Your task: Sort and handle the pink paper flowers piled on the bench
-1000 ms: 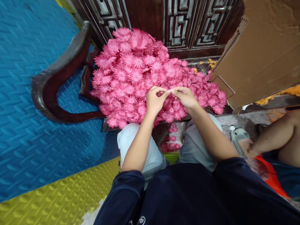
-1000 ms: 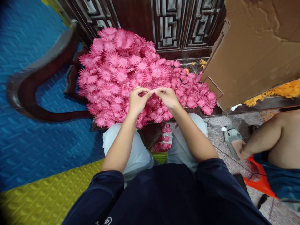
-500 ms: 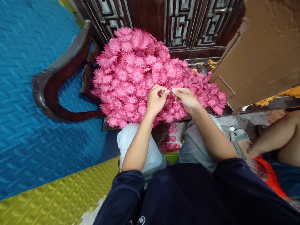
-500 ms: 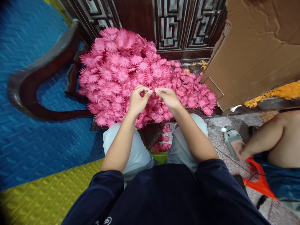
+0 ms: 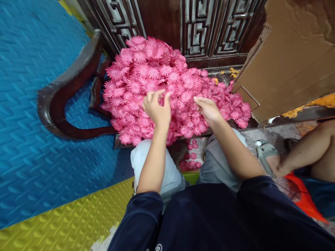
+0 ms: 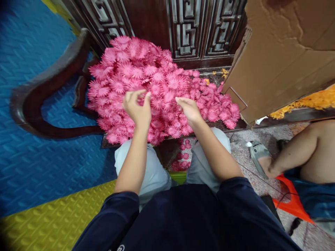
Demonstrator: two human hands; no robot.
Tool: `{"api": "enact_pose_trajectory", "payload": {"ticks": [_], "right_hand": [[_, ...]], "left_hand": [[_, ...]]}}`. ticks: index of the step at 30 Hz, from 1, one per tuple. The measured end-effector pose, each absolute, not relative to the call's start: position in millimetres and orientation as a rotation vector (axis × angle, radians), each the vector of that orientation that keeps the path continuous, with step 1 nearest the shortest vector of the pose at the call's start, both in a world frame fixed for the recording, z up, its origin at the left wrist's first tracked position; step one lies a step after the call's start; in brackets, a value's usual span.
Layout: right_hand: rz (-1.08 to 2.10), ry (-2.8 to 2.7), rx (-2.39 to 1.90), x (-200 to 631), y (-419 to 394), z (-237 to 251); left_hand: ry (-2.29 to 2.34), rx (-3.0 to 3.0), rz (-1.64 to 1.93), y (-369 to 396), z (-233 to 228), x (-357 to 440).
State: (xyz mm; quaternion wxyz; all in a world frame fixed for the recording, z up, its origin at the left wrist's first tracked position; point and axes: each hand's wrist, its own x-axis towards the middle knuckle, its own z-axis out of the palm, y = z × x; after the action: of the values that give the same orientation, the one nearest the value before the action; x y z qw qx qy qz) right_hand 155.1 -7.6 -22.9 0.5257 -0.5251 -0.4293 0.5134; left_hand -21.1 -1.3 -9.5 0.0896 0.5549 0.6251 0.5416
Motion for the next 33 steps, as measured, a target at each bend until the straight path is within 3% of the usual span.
{"api": "enact_pose_trajectory", "payload": {"ticks": [6,26,33], "right_hand": [[1.254,-1.134,-1.211,147,-16,-10],[1.176,-1.143,-1.284,151,-15,-6],[1.161,-1.038,-1.302,153,-13,-7]], "left_hand": [[1.310,1.813,1.341,-12,-18,7],[1.067,1.208,1.411,-5,-18,4],[1.061,1.264,1.453,-8,-14,8]]}}
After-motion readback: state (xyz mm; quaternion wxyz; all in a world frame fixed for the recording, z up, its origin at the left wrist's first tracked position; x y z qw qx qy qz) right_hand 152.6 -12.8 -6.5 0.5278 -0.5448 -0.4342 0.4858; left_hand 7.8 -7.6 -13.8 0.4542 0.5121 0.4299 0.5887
